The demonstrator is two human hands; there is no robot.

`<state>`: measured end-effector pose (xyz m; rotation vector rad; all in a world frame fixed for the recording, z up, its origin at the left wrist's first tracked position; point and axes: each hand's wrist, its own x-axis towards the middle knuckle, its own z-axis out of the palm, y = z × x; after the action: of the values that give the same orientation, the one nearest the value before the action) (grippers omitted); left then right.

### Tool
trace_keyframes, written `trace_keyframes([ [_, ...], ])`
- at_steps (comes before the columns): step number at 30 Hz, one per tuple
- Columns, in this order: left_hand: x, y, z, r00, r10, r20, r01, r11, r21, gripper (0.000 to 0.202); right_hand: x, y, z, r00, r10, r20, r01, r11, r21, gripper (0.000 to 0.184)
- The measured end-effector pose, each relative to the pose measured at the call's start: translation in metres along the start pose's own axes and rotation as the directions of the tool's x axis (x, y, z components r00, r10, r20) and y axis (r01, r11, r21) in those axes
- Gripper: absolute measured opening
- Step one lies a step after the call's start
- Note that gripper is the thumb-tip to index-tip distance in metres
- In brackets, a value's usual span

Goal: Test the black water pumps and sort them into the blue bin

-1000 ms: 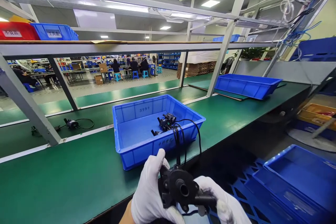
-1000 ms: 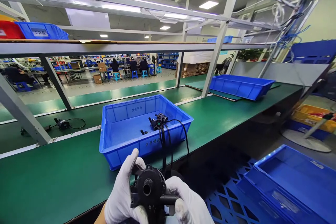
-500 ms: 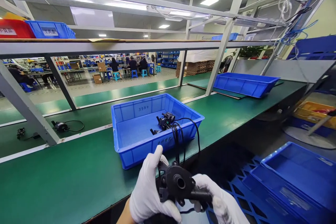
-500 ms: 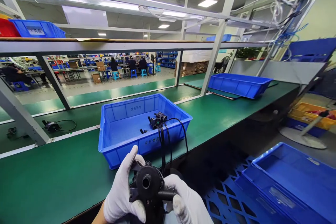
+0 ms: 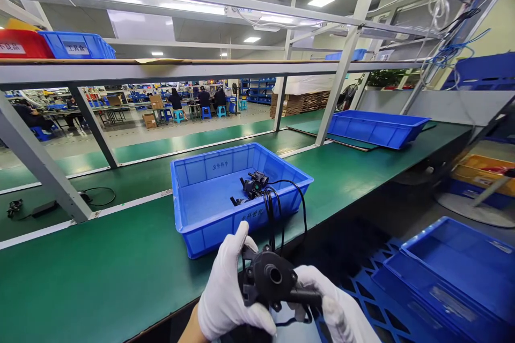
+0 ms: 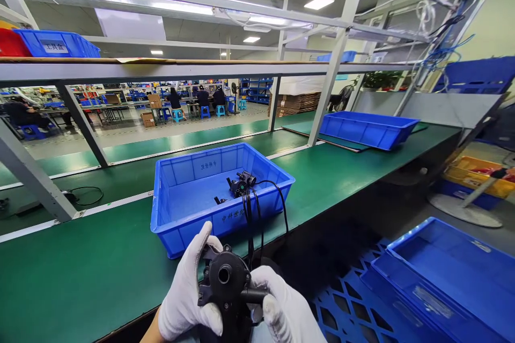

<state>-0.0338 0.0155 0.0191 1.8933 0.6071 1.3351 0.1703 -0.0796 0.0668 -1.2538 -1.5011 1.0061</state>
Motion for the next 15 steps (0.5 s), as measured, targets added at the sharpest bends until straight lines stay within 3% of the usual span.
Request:
trace_keyframes([
  [4, 0.002, 0.007, -0.001, 1.0, -0.03, 0.008, 0.029, 0.998, 0.052, 0.151, 0.002, 0.031, -0.006, 0.998, -0.061, 0.026, 0.062, 0.998, -0.021, 0.083],
  [7, 0.006, 0.019, 0.001, 0.999, -0.034, 0.012, 0.033, 0.994, 0.102, 0.148, 0.005, 0.037, -0.01, 0.997, -0.061, 0.045, 0.061, 0.998, -0.001, 0.076],
  [12, 0.007, 0.029, 0.0, 0.999, 0.041, 0.026, -0.045, 0.987, 0.156, 0.145, 0.012, 0.012, -0.011, 0.997, 0.08, 0.013, -0.08, 0.996, -0.037, 0.06],
  [15, -0.003, 0.021, -0.01, 0.993, 0.119, -0.001, -0.118, 0.987, 0.105, 0.154, 0.016, -0.003, -0.015, 0.996, -0.081, 0.047, 0.081, 0.997, 0.004, 0.054],
])
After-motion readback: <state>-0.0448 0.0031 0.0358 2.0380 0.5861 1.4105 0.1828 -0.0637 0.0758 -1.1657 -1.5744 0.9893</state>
